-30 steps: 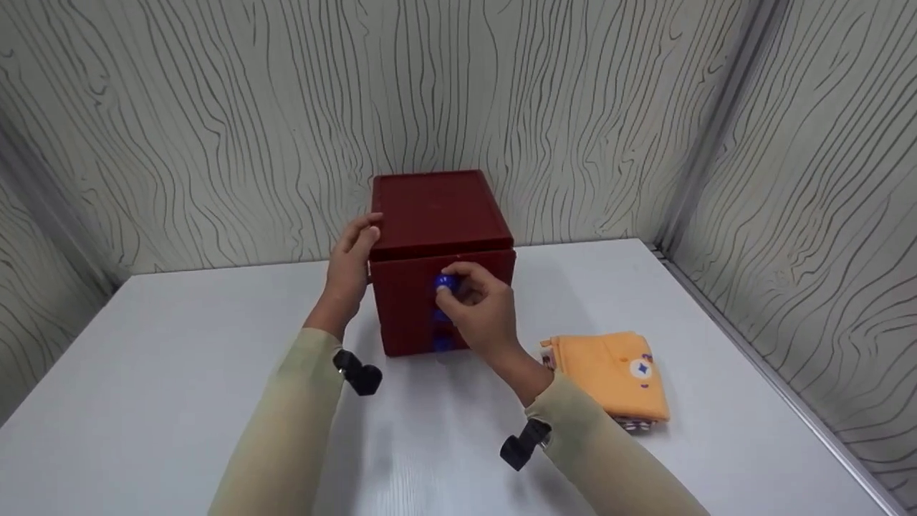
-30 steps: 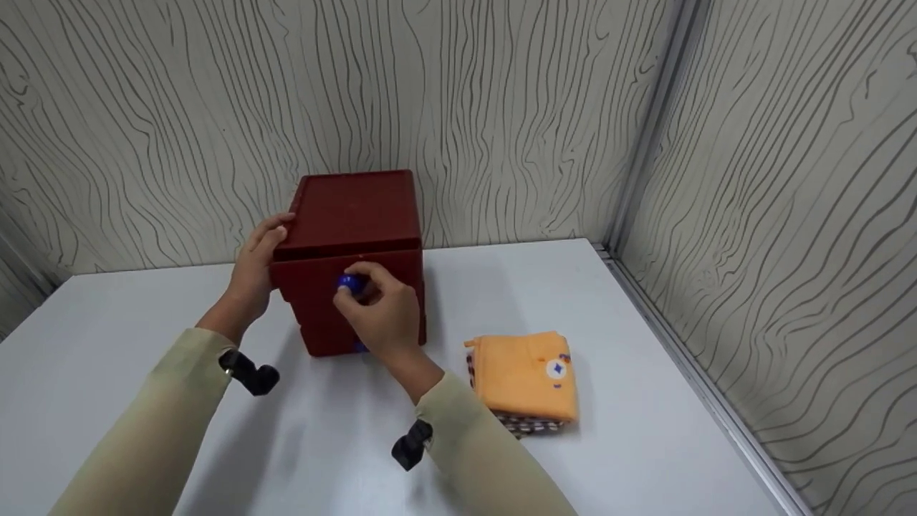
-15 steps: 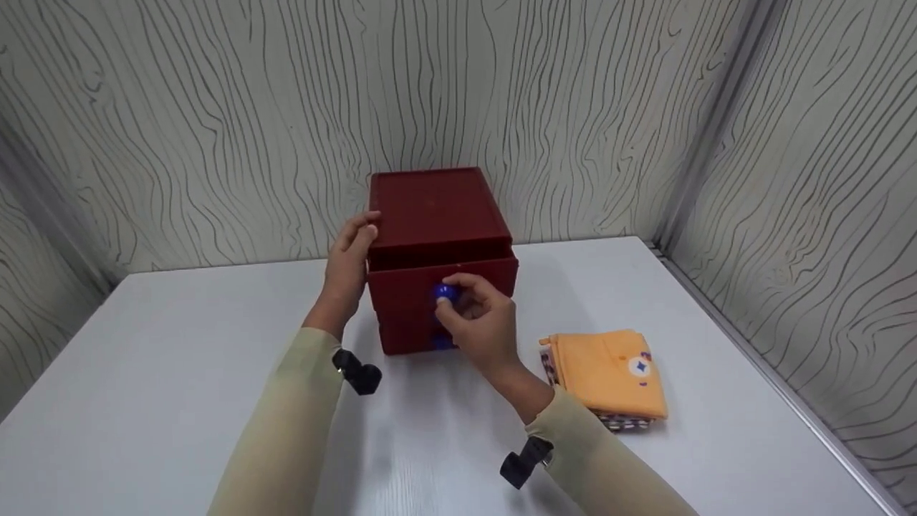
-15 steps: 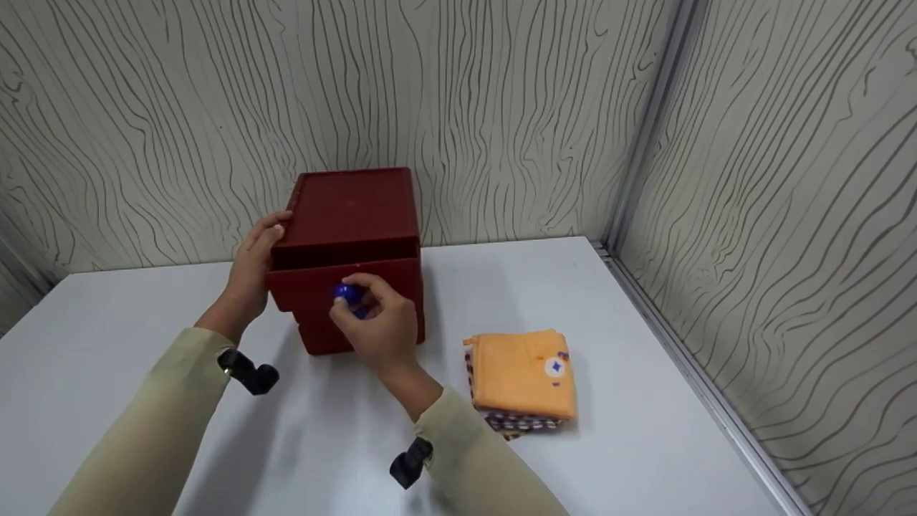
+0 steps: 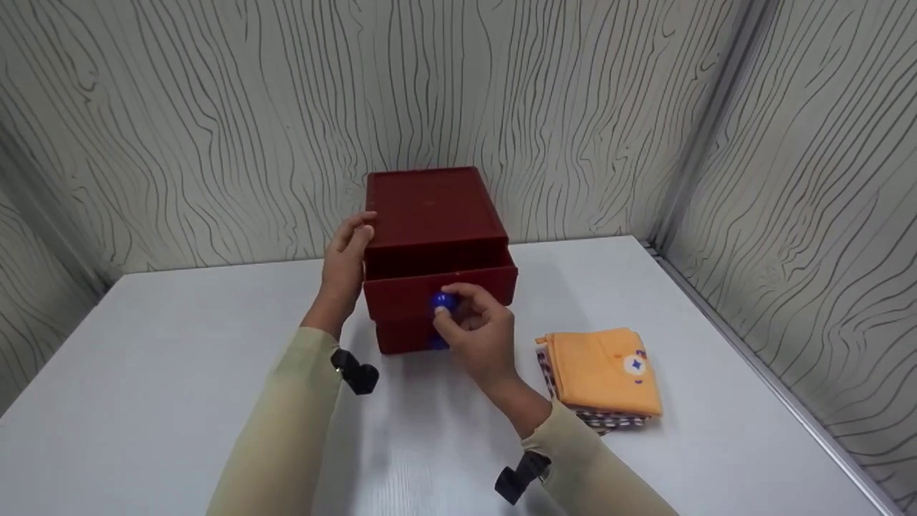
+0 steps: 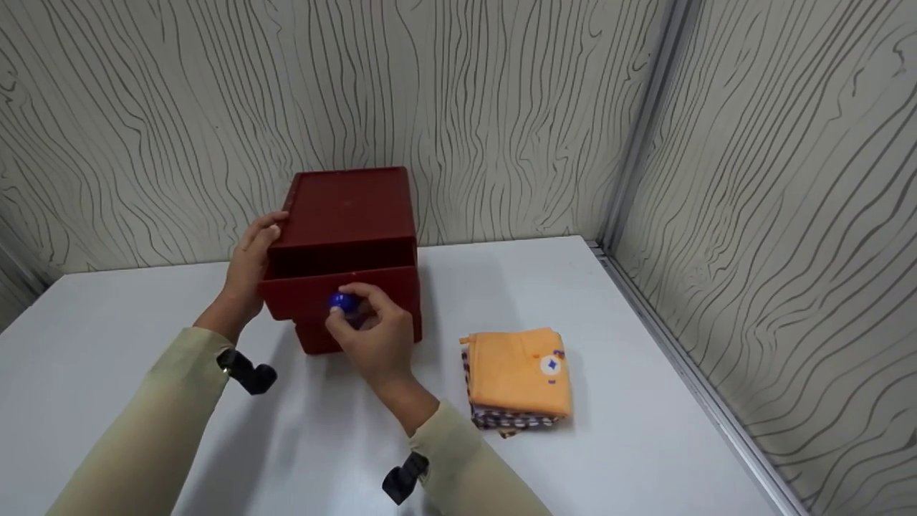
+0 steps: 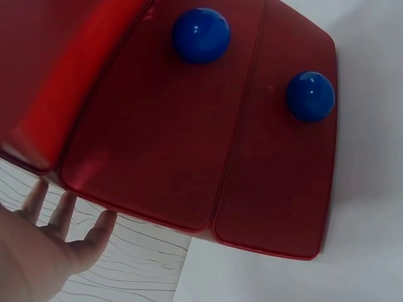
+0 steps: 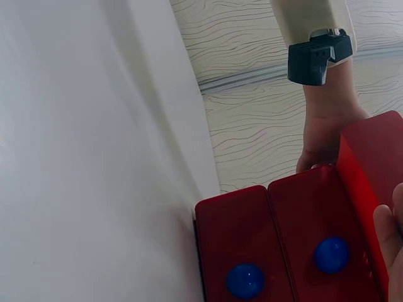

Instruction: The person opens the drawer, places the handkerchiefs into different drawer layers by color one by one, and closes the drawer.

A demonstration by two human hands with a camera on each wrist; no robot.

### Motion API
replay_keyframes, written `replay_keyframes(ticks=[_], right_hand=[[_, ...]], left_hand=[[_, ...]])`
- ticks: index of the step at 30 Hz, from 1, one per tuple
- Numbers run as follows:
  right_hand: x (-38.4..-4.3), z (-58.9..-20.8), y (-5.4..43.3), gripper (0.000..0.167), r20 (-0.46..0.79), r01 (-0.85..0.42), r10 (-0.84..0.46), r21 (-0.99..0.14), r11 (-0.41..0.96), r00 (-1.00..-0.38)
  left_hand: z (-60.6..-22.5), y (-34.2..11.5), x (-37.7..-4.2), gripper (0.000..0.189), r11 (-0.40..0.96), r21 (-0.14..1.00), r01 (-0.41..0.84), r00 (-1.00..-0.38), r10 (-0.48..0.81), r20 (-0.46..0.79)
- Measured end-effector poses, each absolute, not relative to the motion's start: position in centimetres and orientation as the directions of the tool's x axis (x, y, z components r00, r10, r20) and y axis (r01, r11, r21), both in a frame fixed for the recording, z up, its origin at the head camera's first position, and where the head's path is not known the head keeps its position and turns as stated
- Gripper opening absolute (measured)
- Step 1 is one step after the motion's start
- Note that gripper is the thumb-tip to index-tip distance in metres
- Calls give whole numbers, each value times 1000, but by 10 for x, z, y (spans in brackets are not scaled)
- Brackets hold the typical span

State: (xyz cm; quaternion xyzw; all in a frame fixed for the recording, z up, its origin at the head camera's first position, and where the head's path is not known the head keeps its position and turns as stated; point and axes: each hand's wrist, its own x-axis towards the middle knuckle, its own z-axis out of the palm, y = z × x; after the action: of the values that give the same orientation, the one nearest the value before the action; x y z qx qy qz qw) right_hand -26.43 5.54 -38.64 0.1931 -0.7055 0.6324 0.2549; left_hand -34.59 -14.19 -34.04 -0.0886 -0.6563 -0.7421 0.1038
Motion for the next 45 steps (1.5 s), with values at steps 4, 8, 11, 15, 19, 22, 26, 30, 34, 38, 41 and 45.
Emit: replay_keyframes(ticks=[4,8,11,15,19,22,26,30,34,38,41,45], right_hand=[[-261,-389,56,21,624,-614,47,-777,138,-780],[-259,-390,56,23,616,-606,50,-784,136,-786],[-256,-388,56,24,608,-597,51,-790,135,-792],[-246,-377,57,24,610,-601,36,-789,127,-792],[-234,-368,58,23,604,-599,15,-794,104,-797],[-230,-367,60,24,598,-594,14,-798,102,-801],[-229,-370,63,24,600,-596,9,-796,102,-800],[-228,-372,65,25,611,-607,4,-787,109,-792],[-223,-371,66,24,622,-617,7,-778,119,-783],[-219,-368,66,23,625,-620,3,-776,117,-781],[-218,-368,67,23,618,-614,-4,-780,121,-786],[-224,-376,70,26,603,-599,-9,-791,124,-798]], left_hand=[[-341,-143,-344,36,-117,951,286,-958,-32,284],[-334,-142,-336,37,-128,953,275,-961,-23,274],[-327,-141,-329,39,-122,955,269,-963,-18,269],[-322,-139,-324,40,-101,958,267,-964,-22,266],[-321,-139,-323,39,-81,964,253,-968,-30,251],[-320,-138,-323,39,-64,969,238,-971,-35,237],[-319,-138,-323,38,-54,974,222,-975,-43,219],[-316,-138,-322,39,-45,976,215,-976,-47,213],[-315,-137,-320,39,-37,976,213,-977,-41,211],[-314,-138,-320,39,-38,977,211,-977,-36,210],[-314,-138,-320,39,-31,979,202,-979,-34,200],[-314,-139,-321,39,-24,981,192,-981,-31,191]])
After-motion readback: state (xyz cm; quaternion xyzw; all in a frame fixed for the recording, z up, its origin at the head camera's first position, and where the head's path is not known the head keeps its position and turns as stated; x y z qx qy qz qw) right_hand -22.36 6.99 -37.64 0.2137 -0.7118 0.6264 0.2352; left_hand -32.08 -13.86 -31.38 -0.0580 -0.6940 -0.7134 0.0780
